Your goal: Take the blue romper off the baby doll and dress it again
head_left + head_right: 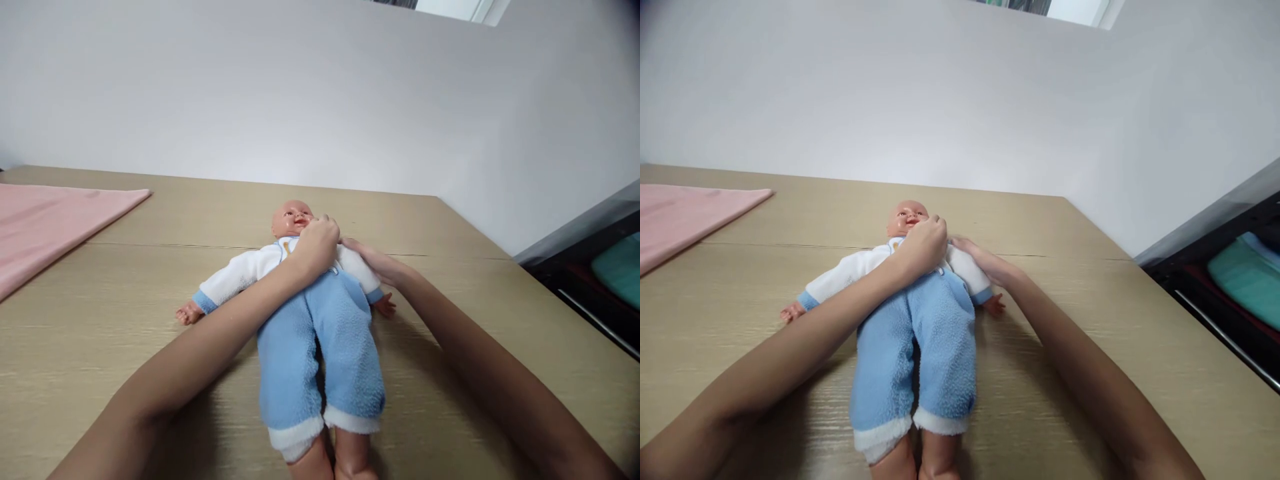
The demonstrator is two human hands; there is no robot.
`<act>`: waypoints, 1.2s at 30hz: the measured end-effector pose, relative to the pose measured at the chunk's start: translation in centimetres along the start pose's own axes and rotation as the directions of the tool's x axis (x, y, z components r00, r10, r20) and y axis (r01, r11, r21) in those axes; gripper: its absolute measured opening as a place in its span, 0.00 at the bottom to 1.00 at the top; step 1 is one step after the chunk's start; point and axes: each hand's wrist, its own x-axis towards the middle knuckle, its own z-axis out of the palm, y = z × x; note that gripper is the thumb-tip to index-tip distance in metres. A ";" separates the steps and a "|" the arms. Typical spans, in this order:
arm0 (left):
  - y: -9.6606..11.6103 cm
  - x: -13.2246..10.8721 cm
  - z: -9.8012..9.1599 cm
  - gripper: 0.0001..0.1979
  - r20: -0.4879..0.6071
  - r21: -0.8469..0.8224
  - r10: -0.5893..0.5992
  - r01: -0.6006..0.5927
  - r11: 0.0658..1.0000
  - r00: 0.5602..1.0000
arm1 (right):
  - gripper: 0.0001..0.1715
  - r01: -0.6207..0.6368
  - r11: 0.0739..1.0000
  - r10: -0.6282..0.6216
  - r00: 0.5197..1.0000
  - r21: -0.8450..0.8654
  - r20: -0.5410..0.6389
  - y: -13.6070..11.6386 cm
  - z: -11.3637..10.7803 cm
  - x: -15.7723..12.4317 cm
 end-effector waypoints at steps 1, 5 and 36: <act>0.0 -0.1 -0.1 0.18 0.004 0.016 -0.006 0.006 1.000 1.000 | 0.41 -0.025 0.998 0.021 0.998 -0.054 -0.067 -0.1 -0.3 -1.3; 0.0 -0.5 -0.2 0.21 -0.009 0.080 -0.039 0.039 0.996 0.999 | 0.52 -0.060 0.883 -0.011 0.989 -0.465 -0.148 -0.1 -1.7 -6.0; -10.5 -15.6 -0.3 0.20 0.022 -0.446 -0.071 0.073 0.892 0.997 | 0.29 0.141 0.924 0.034 0.896 0.355 -0.443 2.5 6.2 -4.9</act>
